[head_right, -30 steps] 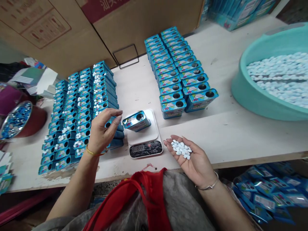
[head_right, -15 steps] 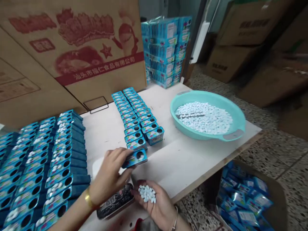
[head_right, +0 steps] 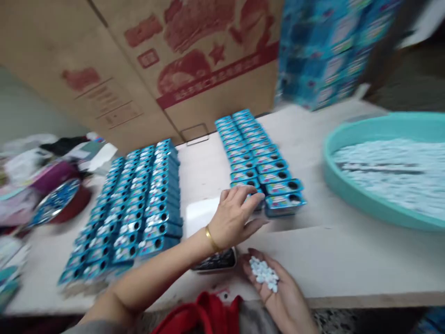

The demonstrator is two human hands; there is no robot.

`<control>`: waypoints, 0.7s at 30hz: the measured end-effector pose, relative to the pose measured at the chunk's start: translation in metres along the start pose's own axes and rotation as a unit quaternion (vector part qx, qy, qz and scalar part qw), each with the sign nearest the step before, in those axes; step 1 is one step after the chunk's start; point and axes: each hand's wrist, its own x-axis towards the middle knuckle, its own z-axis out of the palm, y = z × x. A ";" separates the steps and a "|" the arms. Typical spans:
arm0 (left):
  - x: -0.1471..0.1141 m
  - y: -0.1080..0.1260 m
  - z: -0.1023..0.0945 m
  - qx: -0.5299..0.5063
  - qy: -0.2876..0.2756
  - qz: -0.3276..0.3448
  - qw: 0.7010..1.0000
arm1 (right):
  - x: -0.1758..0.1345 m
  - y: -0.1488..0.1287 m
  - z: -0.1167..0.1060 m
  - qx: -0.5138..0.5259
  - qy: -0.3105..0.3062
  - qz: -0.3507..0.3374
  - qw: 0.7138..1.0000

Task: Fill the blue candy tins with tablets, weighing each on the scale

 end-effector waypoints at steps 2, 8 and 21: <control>-0.043 -0.012 -0.025 -0.029 0.019 -0.031 0.999 | -0.001 0.002 0.001 -0.028 0.019 0.020 0.999; -0.189 -0.040 -0.069 0.103 0.070 -0.252 0.960 | -0.004 0.019 0.013 -0.079 0.021 0.071 0.994; -0.162 -0.038 -0.110 0.142 -0.061 -0.146 0.977 | -0.016 0.022 0.019 -0.084 -0.013 0.019 0.996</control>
